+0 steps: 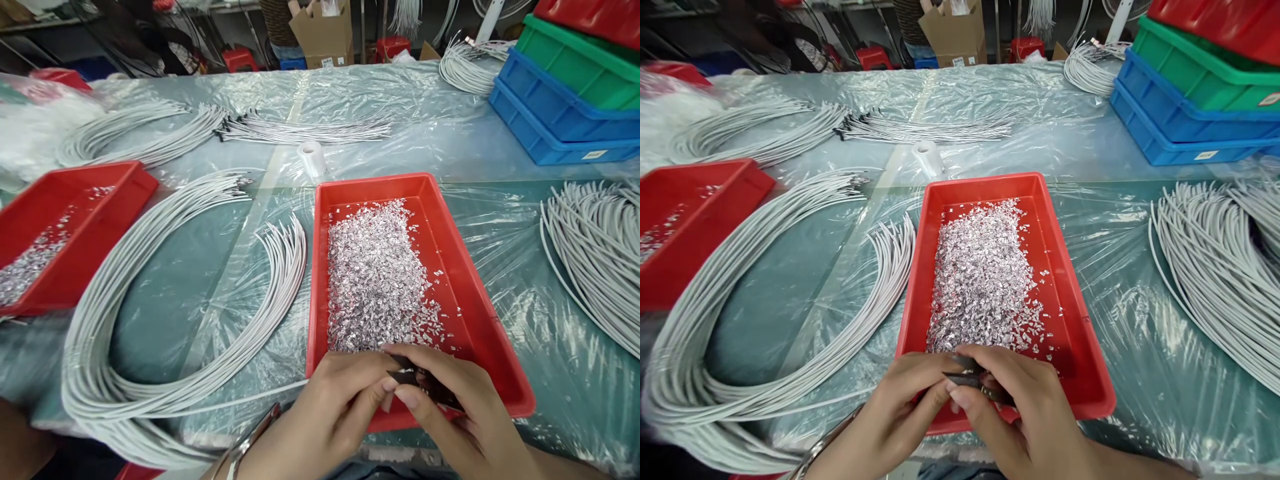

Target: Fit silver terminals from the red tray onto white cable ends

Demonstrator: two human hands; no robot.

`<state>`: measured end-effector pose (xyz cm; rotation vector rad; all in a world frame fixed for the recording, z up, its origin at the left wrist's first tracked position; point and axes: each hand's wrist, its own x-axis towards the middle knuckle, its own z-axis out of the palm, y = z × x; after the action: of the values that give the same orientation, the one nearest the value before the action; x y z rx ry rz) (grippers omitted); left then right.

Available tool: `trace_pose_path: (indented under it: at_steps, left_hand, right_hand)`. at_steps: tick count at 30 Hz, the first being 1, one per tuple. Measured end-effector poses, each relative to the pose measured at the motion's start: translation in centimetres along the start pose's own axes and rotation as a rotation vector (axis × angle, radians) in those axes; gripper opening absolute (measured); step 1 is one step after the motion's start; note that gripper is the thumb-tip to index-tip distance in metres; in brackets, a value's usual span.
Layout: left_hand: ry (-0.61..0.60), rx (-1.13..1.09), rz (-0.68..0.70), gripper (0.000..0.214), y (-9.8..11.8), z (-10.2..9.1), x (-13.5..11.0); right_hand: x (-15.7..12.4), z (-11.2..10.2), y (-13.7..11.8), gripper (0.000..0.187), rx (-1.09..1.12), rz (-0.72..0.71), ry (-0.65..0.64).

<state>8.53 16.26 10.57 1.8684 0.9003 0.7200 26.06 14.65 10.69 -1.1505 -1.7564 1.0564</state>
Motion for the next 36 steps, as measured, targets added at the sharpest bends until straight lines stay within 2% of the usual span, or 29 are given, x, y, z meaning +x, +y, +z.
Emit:
trace_pose_path:
  at_steps: [6,13,19,28,36]
  left_hand:
    - [0.025,-0.040,0.030,0.020,0.05,0.01,0.02]
    - [-0.059,-0.046,-0.047,0.023,-0.10,-0.24,-0.08]
    - [-0.033,-0.095,-0.062,0.023,-0.13,-0.26,-0.08]
    - [-0.036,-0.312,-0.110,0.029,-0.15,-0.38,-0.19]
    - [-0.055,-0.539,-0.177,0.029,-0.19,-0.78,-0.44]
  right_hand:
    - [0.09,0.03,0.06,0.031,0.021,0.010,0.004]
    - [-0.13,-0.17,0.21,0.028,0.057,0.044,-0.037]
    - [-0.09,-0.28,0.15,0.022,0.114,0.101,-0.063]
    - [0.31,-0.21,0.27,0.016,0.193,0.168,-0.123]
    - [0.08,-0.05,0.95,0.017,-0.010,0.149,-0.016]
